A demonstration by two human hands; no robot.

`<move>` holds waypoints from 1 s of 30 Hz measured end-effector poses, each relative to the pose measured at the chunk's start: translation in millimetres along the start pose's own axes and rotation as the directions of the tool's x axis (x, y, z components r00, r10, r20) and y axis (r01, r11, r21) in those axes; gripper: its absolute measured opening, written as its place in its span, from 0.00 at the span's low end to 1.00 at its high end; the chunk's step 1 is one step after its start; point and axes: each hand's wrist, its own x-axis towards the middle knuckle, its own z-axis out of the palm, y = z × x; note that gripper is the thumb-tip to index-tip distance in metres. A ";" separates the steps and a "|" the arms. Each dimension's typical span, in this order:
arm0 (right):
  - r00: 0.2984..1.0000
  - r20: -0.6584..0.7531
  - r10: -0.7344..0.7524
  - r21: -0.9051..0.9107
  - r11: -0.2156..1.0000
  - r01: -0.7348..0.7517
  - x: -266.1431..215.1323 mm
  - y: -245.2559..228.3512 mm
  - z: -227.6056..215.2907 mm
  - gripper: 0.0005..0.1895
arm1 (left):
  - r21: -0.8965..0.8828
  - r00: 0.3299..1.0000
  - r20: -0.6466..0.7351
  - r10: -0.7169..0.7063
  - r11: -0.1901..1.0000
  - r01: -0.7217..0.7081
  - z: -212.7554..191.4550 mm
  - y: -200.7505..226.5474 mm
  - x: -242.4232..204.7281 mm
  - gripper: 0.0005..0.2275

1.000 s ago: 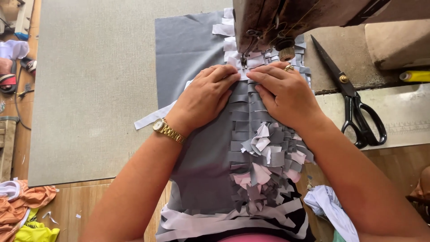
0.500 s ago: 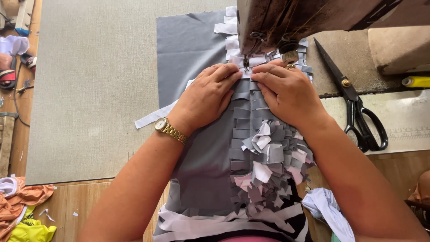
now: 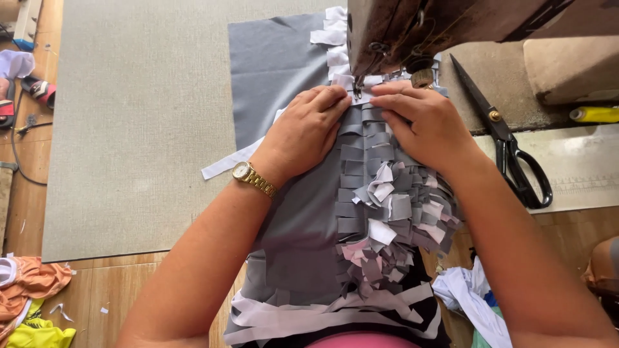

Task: Sewing small white fabric strips onto a larger grey fabric base using an industrial sewing machine and trimming with scissors.

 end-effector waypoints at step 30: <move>0.182 0.356 0.917 0.449 0.003 -0.893 -179.4 -45.1 -148.9 0.23 | -0.661 0.622 0.388 -0.680 0.264 0.702 -85.1 -54.8 -14.2 0.14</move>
